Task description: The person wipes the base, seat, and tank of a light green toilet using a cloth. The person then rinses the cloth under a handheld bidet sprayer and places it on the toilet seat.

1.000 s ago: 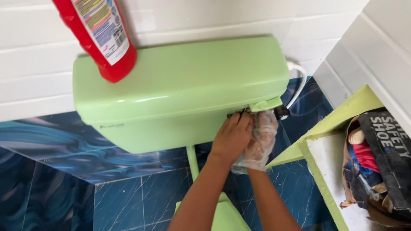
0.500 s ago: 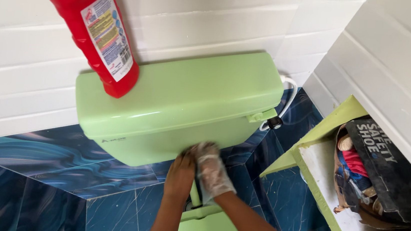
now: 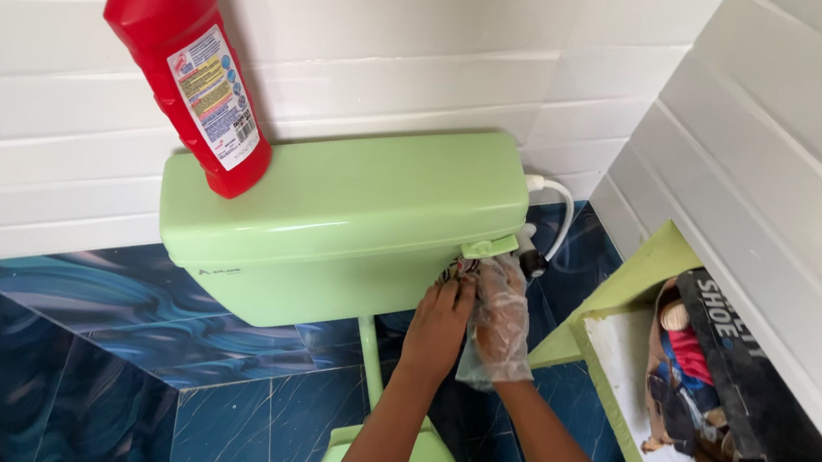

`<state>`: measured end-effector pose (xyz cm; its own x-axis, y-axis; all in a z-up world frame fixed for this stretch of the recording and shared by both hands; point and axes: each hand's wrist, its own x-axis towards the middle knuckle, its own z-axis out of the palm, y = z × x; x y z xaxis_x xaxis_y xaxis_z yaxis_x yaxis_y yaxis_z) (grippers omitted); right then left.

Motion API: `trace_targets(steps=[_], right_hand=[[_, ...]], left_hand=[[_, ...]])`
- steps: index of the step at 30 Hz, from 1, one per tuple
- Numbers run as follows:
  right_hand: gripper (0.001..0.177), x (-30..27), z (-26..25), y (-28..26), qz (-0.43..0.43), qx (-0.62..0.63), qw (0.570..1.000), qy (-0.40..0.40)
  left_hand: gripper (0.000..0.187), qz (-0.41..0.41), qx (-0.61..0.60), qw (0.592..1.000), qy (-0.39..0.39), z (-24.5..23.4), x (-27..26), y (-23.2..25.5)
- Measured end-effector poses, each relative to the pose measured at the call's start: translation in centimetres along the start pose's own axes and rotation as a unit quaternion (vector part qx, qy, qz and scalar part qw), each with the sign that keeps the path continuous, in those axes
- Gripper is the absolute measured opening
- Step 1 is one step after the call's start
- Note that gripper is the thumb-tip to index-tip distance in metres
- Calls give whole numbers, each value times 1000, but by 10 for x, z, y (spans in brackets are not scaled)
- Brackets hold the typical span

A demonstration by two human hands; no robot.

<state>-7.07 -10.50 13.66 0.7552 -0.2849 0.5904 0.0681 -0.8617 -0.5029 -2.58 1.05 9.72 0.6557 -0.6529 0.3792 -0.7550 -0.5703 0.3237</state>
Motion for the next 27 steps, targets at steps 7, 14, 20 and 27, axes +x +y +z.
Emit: trace_targets(steps=[7, 14, 20, 27], right_hand=[[41, 20, 4, 0, -19, 39, 999, -5], [47, 4, 15, 33, -105, -7, 994, -21], [58, -31, 63, 71, -96, 4, 993, -69], [59, -93, 74, 118, 56, 12, 978, -202]], left_hand=[[55, -20, 42, 999, 23, 23, 13, -12], [54, -66, 80, 995, 10, 49, 5, -9], [50, -82, 114, 990, -18, 74, -12, -25], [43, -110, 82, 975, -175, 124, -48, 3]])
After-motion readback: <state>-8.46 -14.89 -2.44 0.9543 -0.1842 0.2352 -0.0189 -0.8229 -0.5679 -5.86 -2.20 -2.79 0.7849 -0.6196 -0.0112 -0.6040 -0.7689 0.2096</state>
